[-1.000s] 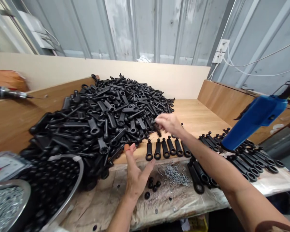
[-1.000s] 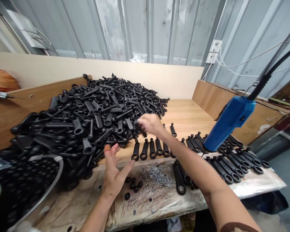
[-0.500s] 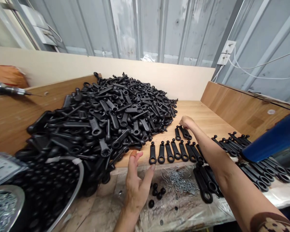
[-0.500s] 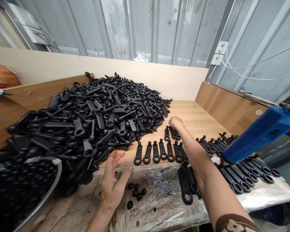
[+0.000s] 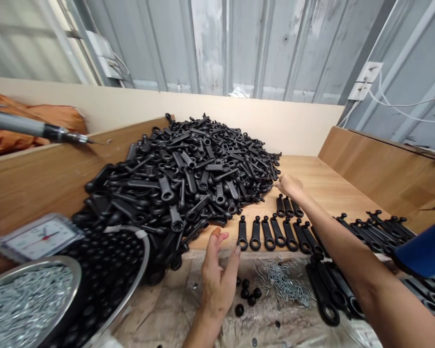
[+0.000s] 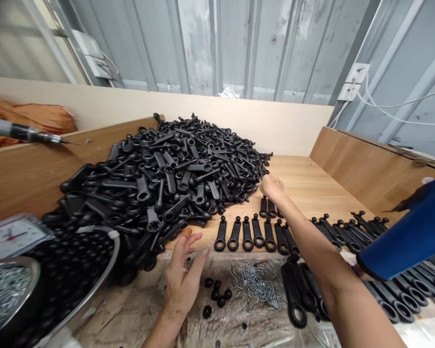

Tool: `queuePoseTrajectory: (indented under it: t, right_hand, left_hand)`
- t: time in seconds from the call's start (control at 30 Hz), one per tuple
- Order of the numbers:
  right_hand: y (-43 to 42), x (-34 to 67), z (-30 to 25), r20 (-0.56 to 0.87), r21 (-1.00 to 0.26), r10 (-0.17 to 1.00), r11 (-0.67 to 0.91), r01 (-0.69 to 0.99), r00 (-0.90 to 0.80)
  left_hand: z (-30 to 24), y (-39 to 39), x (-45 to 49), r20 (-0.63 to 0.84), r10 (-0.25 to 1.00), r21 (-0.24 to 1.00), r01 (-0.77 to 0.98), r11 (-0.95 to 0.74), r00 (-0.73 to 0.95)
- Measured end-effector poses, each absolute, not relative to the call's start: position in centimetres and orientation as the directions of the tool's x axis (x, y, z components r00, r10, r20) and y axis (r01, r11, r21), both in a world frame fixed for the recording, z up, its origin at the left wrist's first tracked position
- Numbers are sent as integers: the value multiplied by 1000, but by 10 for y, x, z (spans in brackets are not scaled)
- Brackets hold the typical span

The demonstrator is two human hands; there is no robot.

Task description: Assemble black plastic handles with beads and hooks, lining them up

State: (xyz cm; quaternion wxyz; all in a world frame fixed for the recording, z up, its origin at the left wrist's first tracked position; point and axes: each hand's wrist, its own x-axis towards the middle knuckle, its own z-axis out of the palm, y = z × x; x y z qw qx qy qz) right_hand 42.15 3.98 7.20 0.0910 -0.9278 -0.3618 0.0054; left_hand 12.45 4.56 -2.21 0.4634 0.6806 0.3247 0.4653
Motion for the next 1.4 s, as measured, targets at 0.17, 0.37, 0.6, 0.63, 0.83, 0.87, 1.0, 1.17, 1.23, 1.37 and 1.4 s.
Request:
queuePoseTrajectory:
  t: [0.17, 0.37, 0.6, 0.63, 0.83, 0.87, 1.0, 1.17, 1.23, 1.37, 1.4]
  right_hand:
    - [66, 349, 73, 168, -218, 878, -410, 886, 448]
    - [95, 305, 72, 354, -96, 868, -338, 936, 350]
    - [131, 317, 89, 474, -43, 818, -350, 936, 327]
    - [136, 320, 91, 468, -33, 823, -346, 937, 321]
    - [165, 329, 100, 390, -26, 843, -392, 920, 371]
    - [169, 330, 101, 377, -32, 841, -407, 913, 388]
    - [177, 328, 107, 338, -54, 839, -436, 898, 427]
    - [162, 318, 127, 394, -63, 822, -423, 904, 412]
    - [146, 308, 134, 434, -59, 816, -396, 916, 381]
    - [99, 274, 132, 457, -6, 858, -259, 966, 233]
    - [87, 264, 127, 438, 28, 883, -198, 980, 166]
  left_hand:
    - [-20, 48, 125, 294, 893, 944, 43, -327, 340]
    - [-23, 47, 122, 300, 902, 942, 55, -332, 311]
    - [-28, 45, 126, 282, 927, 956, 6, -292, 250]
    - [-29, 44, 128, 281, 934, 958, -13, -285, 220]
    - [-34, 41, 136, 291, 948, 956, -80, -283, 129]
    - [-34, 42, 136, 285, 950, 958, -78, -277, 125]
    - [-29, 44, 134, 237, 960, 971, -72, -228, 148]
    - [-24, 49, 125, 266, 934, 961, 9, -276, 237]
    - [-23, 50, 122, 357, 908, 923, 63, -379, 221]
    - [-20, 51, 122, 684, 724, 704, 178, -688, 89]
    - [-19, 51, 122, 762, 646, 620, 235, -748, 47]
